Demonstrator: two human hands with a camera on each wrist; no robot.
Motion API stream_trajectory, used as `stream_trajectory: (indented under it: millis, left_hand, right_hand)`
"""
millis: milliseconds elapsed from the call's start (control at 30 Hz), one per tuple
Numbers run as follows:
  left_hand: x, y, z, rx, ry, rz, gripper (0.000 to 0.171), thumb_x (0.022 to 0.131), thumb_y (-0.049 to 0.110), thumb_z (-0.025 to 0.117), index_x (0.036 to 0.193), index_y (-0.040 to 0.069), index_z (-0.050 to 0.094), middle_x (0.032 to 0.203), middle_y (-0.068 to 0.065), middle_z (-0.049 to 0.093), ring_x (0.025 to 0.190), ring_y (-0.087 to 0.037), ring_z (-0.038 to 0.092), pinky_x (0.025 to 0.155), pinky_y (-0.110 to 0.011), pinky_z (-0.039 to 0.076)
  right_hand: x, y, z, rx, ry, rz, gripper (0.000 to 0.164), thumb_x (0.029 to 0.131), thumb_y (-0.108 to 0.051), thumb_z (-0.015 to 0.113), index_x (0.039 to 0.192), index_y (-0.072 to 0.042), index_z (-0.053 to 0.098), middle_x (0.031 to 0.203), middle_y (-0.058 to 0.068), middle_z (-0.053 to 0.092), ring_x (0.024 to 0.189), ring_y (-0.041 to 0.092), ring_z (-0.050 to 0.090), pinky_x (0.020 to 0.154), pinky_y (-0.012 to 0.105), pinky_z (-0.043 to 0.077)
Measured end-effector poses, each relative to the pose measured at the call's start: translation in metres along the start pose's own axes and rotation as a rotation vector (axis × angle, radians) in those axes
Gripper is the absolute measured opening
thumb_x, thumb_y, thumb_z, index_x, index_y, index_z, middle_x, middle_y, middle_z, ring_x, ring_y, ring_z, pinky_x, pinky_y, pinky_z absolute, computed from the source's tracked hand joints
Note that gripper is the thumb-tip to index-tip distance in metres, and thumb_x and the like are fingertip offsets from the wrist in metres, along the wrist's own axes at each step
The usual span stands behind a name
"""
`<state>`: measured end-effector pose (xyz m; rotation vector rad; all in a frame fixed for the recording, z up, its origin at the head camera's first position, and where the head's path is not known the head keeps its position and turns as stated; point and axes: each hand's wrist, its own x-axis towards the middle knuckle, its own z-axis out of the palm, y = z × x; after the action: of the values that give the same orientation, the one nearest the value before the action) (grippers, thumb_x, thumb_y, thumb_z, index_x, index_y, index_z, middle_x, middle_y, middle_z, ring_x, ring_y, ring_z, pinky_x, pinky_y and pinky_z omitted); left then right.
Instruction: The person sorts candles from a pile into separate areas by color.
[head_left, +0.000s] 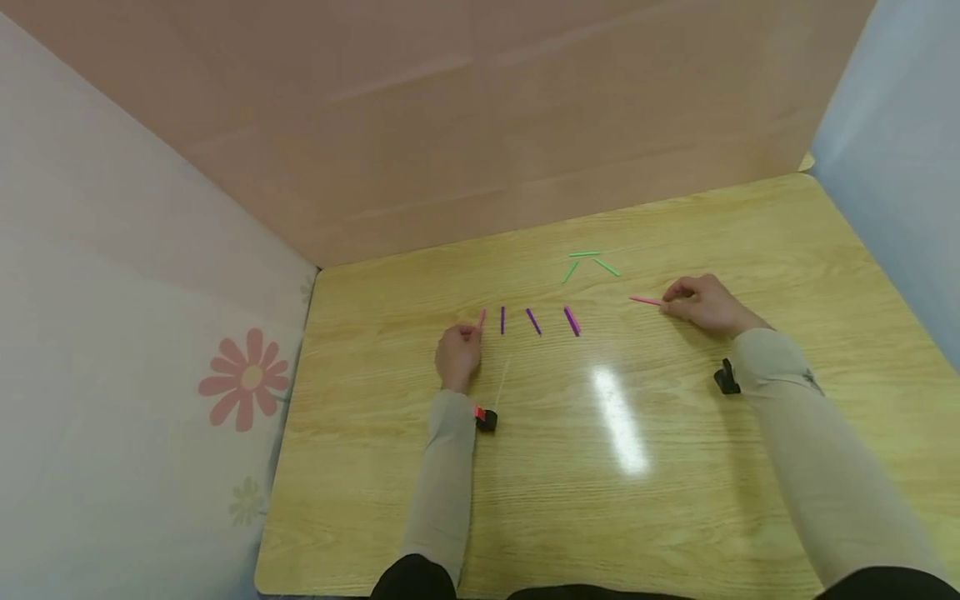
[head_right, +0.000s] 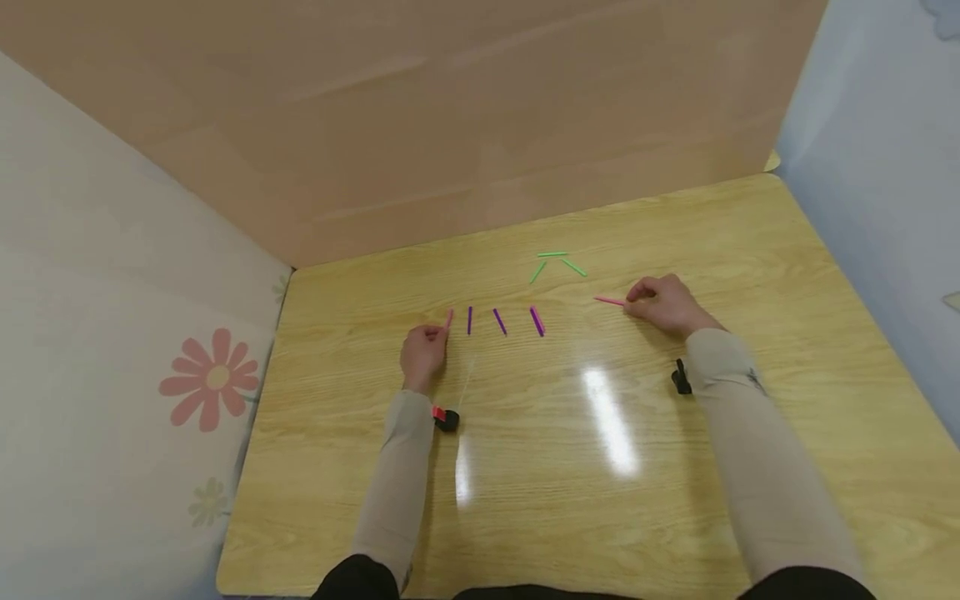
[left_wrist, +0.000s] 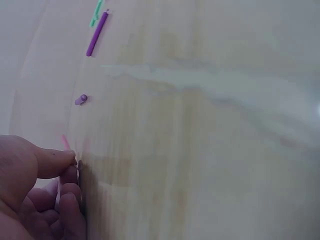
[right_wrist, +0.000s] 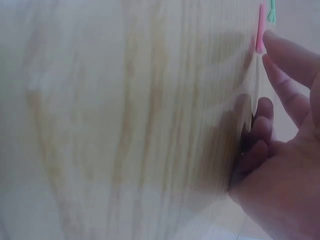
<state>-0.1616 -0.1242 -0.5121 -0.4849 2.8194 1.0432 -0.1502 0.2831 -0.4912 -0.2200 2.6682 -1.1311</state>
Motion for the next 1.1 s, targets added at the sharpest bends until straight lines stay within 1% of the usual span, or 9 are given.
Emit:
stream_trajectory:
  millis: [67,133,267,367,500,667,767,933,1100]
  left_hand:
    - [-0.001,-0.001,-0.001,-0.011,0.002,0.008,0.028,0.095,0.035,0.058,0.103,0.012,0.073,0.097,-0.005,0.074,0.086,-0.023,0.068,0.077,-0.039,0.052]
    - [-0.002,-0.001,-0.002,-0.03,-0.004,0.018,0.028,0.094,0.034,0.059,0.103,0.011,0.073,0.098,-0.006,0.074,0.088,-0.024,0.068,0.078,-0.039,0.052]
    - [-0.005,0.003,-0.004,-0.124,-0.051,0.064,0.028,0.094,0.029,0.06,0.104,0.006,0.072,0.1,-0.01,0.073,0.09,-0.025,0.067,0.079,-0.038,0.053]
    - [-0.008,0.009,-0.004,-0.187,-0.095,0.118,0.027,0.095,0.025,0.059,0.105,0.003,0.071,0.097,-0.013,0.071,0.085,-0.024,0.065,0.072,-0.033,0.052]
    - [-0.014,0.022,-0.002,-0.206,-0.129,0.192,0.027,0.096,0.024,0.058,0.104,0.001,0.07,0.091,-0.013,0.069,0.074,-0.019,0.06,0.064,-0.028,0.049]
    - [-0.023,0.042,0.002,-0.18,-0.175,0.242,0.026,0.096,0.023,0.056,0.105,0.002,0.069,0.09,-0.009,0.067,0.072,-0.015,0.056,0.063,-0.025,0.046]
    - [-0.03,0.054,0.01,-0.142,-0.201,0.28,0.024,0.096,0.023,0.056,0.102,0.003,0.069,0.089,-0.007,0.066,0.072,-0.014,0.055,0.063,-0.023,0.044]
    - [-0.049,0.071,0.031,-0.075,-0.274,0.314,0.024,0.096,0.026,0.057,0.102,0.006,0.069,0.087,-0.003,0.067,0.072,-0.011,0.057,0.064,-0.022,0.046]
    - [-0.071,0.086,0.056,0.032,-0.303,0.381,0.022,0.094,0.028,0.06,0.099,0.01,0.072,0.087,0.0,0.071,0.074,-0.009,0.062,0.065,-0.021,0.048]
  right_hand:
    - [0.001,-0.002,0.001,-0.006,0.003,0.001,0.028,0.094,-0.017,0.06,0.108,0.007,0.062,0.11,0.029,0.062,0.106,0.04,0.052,0.092,0.051,0.037]
    - [0.002,-0.002,0.001,-0.008,0.01,0.005,0.028,0.094,-0.017,0.06,0.107,0.007,0.062,0.111,0.029,0.062,0.106,0.041,0.051,0.093,0.053,0.036]
    - [0.004,0.001,0.002,-0.014,0.023,0.006,0.026,0.094,-0.018,0.06,0.105,0.005,0.063,0.109,0.027,0.062,0.104,0.039,0.05,0.09,0.051,0.035]
    - [0.005,0.002,0.003,-0.005,0.035,0.01,0.025,0.093,-0.019,0.06,0.103,0.004,0.064,0.107,0.025,0.062,0.101,0.037,0.05,0.088,0.047,0.035]
    - [0.006,0.0,0.005,0.019,0.028,0.021,0.024,0.093,-0.018,0.06,0.103,0.004,0.064,0.108,0.024,0.062,0.102,0.036,0.049,0.089,0.047,0.034]
    - [0.006,-0.002,0.006,0.024,0.009,0.04,0.026,0.094,-0.019,0.06,0.105,0.004,0.064,0.11,0.025,0.062,0.103,0.035,0.048,0.089,0.046,0.034]
    - [0.007,-0.002,0.007,0.013,0.016,0.04,0.025,0.094,-0.019,0.061,0.105,0.003,0.064,0.109,0.024,0.063,0.102,0.034,0.049,0.088,0.044,0.035]
    - [0.006,-0.003,0.008,0.013,0.02,0.036,0.025,0.094,-0.018,0.062,0.105,0.004,0.065,0.106,0.023,0.064,0.1,0.032,0.05,0.087,0.041,0.034]
    - [0.006,-0.004,0.01,0.012,0.037,0.026,0.023,0.093,-0.016,0.062,0.103,0.004,0.066,0.104,0.023,0.066,0.099,0.032,0.052,0.087,0.04,0.035]
